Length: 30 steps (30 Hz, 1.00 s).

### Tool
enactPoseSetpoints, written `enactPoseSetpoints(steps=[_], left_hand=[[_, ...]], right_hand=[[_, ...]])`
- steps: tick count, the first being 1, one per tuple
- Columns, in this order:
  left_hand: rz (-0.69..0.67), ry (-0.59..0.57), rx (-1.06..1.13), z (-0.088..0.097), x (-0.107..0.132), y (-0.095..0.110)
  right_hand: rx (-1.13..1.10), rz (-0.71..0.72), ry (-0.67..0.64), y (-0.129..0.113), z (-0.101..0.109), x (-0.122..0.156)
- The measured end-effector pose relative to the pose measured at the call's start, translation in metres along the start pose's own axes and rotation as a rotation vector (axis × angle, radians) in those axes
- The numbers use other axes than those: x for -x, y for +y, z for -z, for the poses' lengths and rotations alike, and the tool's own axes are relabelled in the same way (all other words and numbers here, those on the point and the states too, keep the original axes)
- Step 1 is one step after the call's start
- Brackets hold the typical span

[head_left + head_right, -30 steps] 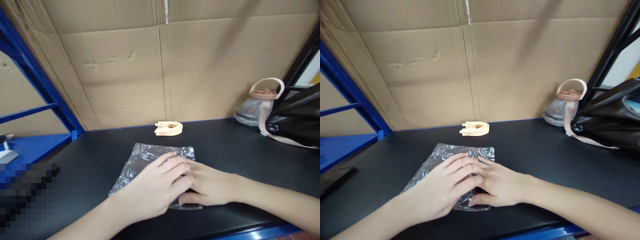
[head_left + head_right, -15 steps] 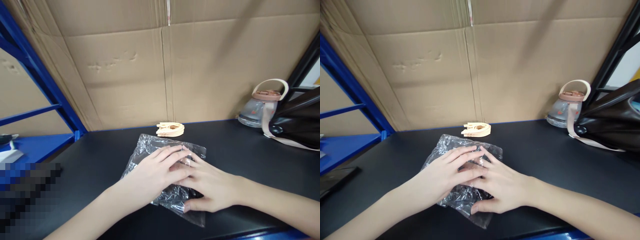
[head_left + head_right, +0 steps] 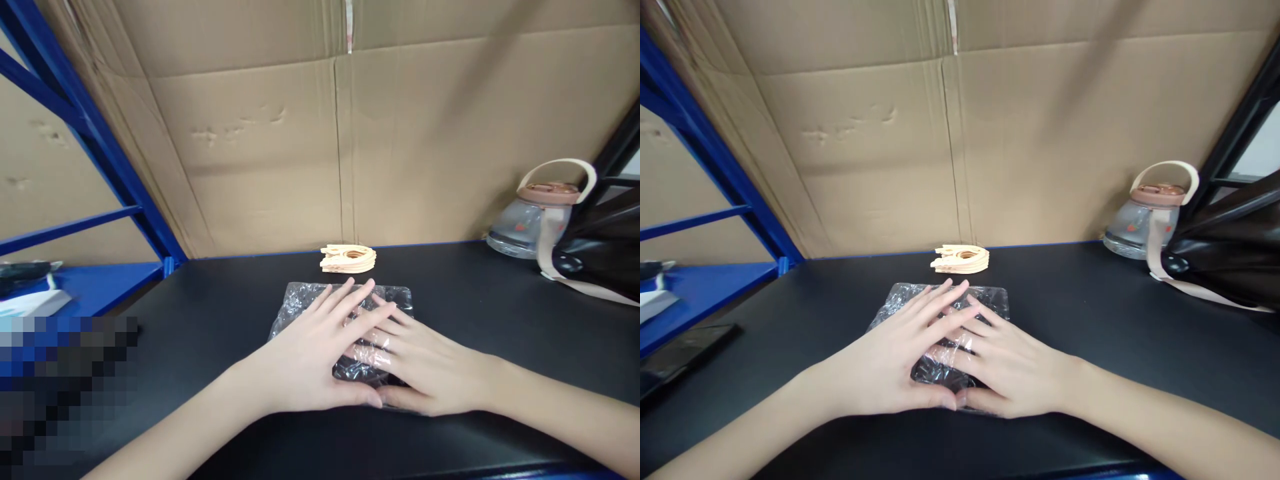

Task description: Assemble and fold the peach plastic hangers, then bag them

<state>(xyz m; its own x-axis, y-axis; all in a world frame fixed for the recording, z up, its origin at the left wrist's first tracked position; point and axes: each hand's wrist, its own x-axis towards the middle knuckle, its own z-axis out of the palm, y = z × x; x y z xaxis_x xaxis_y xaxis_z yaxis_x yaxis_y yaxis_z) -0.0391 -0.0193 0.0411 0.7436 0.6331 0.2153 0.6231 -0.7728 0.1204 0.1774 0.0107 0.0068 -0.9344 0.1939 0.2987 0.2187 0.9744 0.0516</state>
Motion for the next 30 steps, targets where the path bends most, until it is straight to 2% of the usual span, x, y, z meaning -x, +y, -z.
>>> enactPoseSetpoints(steps=[4,9,12,15,18,20,22,26,30], left_hand=[[0.041,0.014,0.023,-0.001,0.002,-0.002],[0.090,0.035,0.036,0.002,0.003,-0.006],[0.112,0.061,0.047,0.003,0.003,-0.012],[0.140,0.073,0.028,0.004,0.002,-0.017],[0.168,0.059,0.024,0.006,0.001,-0.021],[0.194,0.035,0.018,0.009,0.000,-0.024],[0.225,0.019,-0.008,0.014,-0.001,-0.026],[0.244,0.031,-0.039,0.019,0.001,-0.029],[0.223,0.042,-0.004,0.018,0.005,-0.030]], right_hand=[[0.009,-0.016,-0.020,-0.001,0.003,-0.002],[0.023,-0.061,0.018,-0.001,0.003,-0.003],[0.029,-0.109,0.103,0.001,0.001,0.000],[0.019,-0.153,0.260,0.010,0.002,0.005],[0.021,-0.281,0.365,0.032,0.010,0.009],[0.015,-0.402,0.368,0.055,0.016,0.008],[-0.023,-0.472,0.315,0.082,0.019,0.002],[-0.142,-0.464,0.224,0.134,0.012,-0.022],[-0.276,-0.541,0.115,0.159,-0.001,-0.050]])
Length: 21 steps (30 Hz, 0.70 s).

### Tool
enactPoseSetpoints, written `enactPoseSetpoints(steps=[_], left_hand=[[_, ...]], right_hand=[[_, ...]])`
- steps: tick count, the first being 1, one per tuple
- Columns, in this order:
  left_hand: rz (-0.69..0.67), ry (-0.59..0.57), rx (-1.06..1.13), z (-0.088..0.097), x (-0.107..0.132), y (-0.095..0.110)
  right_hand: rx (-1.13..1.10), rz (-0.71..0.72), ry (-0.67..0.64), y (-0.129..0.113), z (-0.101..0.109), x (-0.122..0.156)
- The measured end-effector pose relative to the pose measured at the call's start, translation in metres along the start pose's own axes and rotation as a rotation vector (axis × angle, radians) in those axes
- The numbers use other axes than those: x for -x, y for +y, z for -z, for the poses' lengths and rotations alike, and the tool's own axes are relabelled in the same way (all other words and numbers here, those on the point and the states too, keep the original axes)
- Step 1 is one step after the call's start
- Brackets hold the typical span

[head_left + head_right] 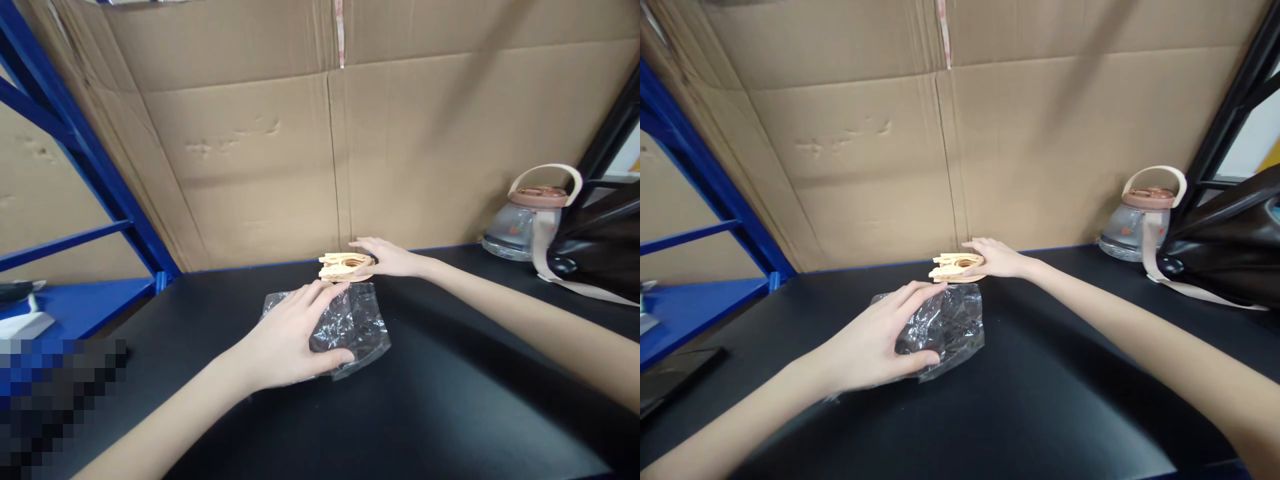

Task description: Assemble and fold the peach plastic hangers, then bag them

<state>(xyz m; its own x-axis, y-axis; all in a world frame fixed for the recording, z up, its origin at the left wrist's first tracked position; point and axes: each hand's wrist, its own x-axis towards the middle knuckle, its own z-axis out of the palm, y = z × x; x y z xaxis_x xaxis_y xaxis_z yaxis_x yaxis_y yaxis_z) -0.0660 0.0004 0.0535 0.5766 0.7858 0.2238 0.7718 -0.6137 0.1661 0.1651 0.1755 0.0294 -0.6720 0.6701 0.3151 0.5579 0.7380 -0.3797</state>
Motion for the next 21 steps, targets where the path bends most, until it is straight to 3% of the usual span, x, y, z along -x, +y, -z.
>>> enactPoseSetpoints(steps=[5,12,16,21], left_hand=[[-0.016,0.008,0.040,-0.005,0.005,-0.002],[-0.039,-0.011,0.033,-0.009,0.007,-0.003],[-0.123,0.008,0.016,-0.008,0.008,-0.006],[-0.198,0.052,-0.006,-0.010,0.006,-0.002]], right_hand=[[-0.107,-0.013,-0.047,-0.001,-0.005,-0.013],[-0.193,-0.038,0.049,-0.003,0.002,-0.004],[-0.330,-0.089,0.179,-0.014,0.017,0.024],[-0.340,-0.036,0.030,-0.038,0.035,0.076]])
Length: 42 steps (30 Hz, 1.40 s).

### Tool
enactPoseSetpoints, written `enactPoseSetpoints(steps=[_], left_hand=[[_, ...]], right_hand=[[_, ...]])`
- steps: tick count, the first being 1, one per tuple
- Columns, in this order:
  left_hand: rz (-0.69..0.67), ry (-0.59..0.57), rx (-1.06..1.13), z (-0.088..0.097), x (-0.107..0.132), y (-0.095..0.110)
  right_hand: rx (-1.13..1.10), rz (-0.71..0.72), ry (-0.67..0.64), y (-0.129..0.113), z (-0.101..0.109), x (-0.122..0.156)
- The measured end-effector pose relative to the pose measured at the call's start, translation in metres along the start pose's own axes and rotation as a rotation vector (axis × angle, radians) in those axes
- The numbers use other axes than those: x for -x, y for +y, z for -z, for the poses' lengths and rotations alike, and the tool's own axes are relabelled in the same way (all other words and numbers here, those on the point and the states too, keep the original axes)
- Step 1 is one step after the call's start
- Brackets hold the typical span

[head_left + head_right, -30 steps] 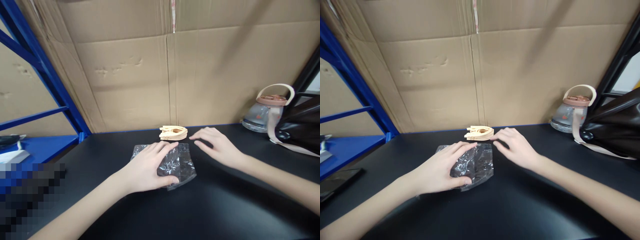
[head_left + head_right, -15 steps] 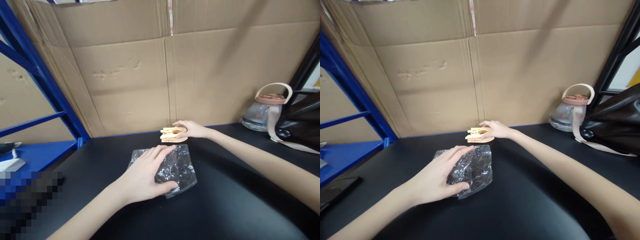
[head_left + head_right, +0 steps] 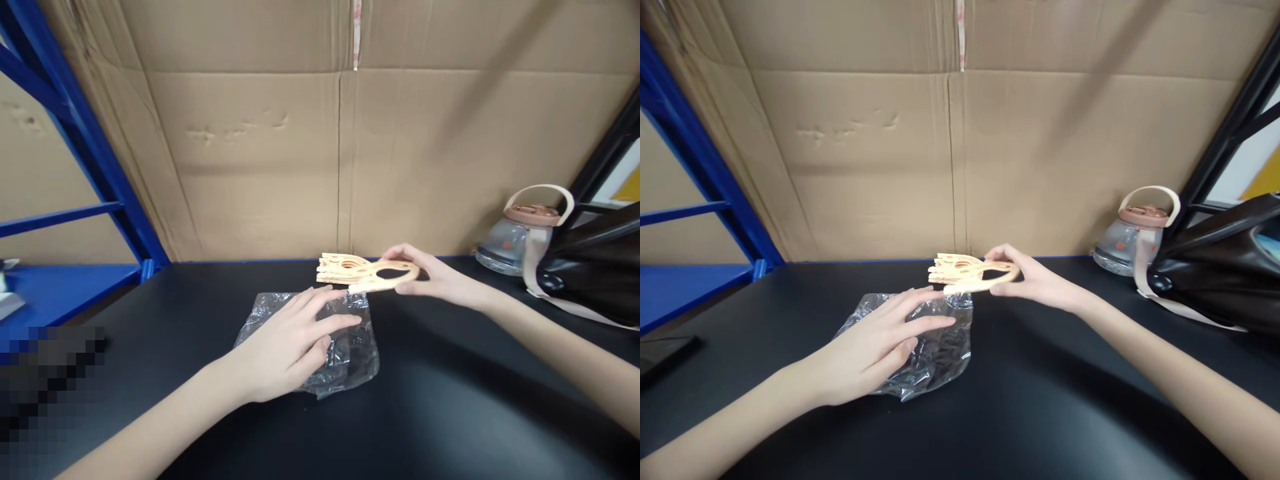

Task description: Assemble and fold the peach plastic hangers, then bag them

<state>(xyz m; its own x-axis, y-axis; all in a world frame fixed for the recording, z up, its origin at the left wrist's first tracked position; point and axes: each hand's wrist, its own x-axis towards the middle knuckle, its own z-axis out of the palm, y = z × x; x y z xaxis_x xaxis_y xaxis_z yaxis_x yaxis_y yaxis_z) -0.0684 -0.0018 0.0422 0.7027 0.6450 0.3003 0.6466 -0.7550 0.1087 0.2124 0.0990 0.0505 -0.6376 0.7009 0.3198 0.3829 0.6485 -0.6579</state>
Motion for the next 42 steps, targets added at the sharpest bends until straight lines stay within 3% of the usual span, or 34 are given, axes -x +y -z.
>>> enactPoseSetpoints(steps=[4,8,15,19,24,27,35,42], left_hand=[[-0.039,0.024,-0.046,-0.003,-0.006,0.008],[-0.031,0.031,-0.090,-0.002,-0.010,0.013],[-0.005,0.043,-0.137,-0.005,-0.014,0.018],[0.194,0.119,-0.302,-0.009,-0.015,0.027],[0.442,-0.013,-0.349,-0.011,-0.017,0.037],[0.510,-0.042,-0.340,-0.013,-0.020,0.040],[0.464,-0.063,-0.449,-0.017,-0.017,0.040],[0.376,0.026,-0.442,-0.026,-0.015,0.043]], right_hand=[[0.121,-0.030,-0.100,-0.013,-0.002,0.025],[0.271,-0.041,-0.139,-0.018,-0.008,0.029],[0.366,0.012,-0.061,-0.023,-0.030,0.028],[0.401,0.036,0.022,-0.025,-0.046,0.028],[0.438,0.018,0.082,-0.027,-0.061,0.028],[0.437,0.012,0.078,-0.029,-0.065,0.027],[0.376,0.072,-0.021,-0.030,-0.064,0.033],[0.277,0.014,-0.013,-0.038,-0.056,0.035]])
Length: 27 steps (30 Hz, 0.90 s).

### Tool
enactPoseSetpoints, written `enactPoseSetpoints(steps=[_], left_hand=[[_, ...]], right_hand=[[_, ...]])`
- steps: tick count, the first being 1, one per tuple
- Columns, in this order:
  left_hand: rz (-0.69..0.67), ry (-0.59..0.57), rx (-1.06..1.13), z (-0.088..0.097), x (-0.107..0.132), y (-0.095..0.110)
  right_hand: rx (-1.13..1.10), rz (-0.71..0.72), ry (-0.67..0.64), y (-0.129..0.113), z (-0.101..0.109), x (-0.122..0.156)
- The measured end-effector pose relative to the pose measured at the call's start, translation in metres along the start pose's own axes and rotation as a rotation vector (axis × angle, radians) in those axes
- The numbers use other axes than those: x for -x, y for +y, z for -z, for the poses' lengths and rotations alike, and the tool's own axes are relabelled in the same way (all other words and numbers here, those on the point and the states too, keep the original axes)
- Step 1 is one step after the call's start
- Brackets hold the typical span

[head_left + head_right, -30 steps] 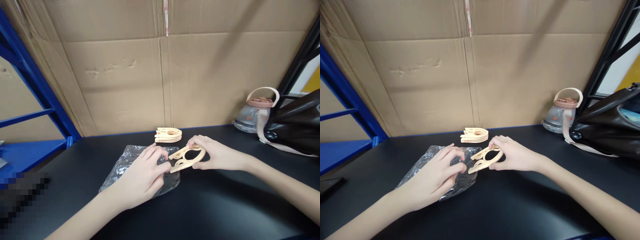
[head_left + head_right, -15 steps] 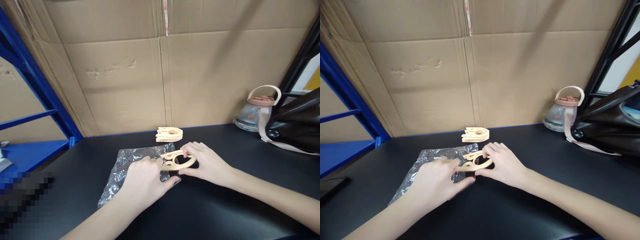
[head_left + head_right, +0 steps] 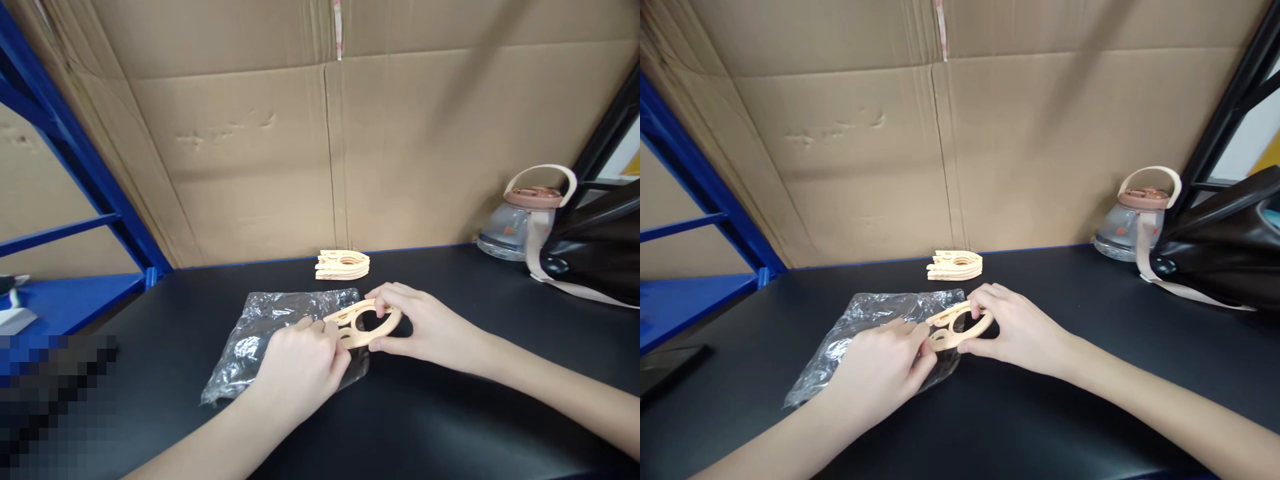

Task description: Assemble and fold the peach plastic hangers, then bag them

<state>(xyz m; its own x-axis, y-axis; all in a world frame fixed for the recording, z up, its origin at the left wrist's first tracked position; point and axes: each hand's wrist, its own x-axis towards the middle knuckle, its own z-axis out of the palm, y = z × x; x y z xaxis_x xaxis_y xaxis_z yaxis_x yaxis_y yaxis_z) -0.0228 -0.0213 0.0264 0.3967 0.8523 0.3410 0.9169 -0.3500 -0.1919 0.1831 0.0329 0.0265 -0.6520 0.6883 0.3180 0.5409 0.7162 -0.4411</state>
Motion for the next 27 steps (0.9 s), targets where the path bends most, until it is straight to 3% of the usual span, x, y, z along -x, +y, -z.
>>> enactPoseSetpoints(steps=[5,9,12,15,17,18,20,22,24,27], left_hand=[[-0.148,0.113,0.150,-0.005,0.004,0.005],[-0.140,0.066,0.383,-0.005,0.006,0.011],[-0.127,0.040,0.471,0.006,0.003,0.006],[0.092,0.053,0.415,0.022,-0.002,-0.023],[0.327,0.062,0.298,0.025,-0.005,-0.057],[0.378,0.053,0.277,0.023,-0.007,-0.076],[0.430,-0.037,0.363,0.014,-0.010,-0.111],[0.505,-0.239,0.571,0.001,-0.012,-0.135],[0.536,-0.393,0.760,-0.009,-0.013,-0.145],[0.526,-0.488,0.934,-0.012,-0.013,-0.141]], right_hand=[[0.064,-0.019,0.050,-0.010,-0.009,-0.002],[0.107,-0.019,0.060,-0.012,-0.024,-0.002],[0.091,0.009,0.026,-0.009,-0.030,-0.002],[0.084,0.022,-0.001,-0.005,-0.034,-0.002],[0.076,0.035,-0.010,-0.002,-0.036,-0.003],[0.059,0.046,-0.015,-0.001,-0.036,-0.003],[0.000,0.081,-0.038,0.001,-0.037,-0.004],[-0.064,0.124,-0.086,0.003,-0.036,-0.003],[-0.088,0.174,-0.162,0.005,-0.034,-0.001],[-0.053,0.276,-0.240,0.006,-0.029,0.002]])
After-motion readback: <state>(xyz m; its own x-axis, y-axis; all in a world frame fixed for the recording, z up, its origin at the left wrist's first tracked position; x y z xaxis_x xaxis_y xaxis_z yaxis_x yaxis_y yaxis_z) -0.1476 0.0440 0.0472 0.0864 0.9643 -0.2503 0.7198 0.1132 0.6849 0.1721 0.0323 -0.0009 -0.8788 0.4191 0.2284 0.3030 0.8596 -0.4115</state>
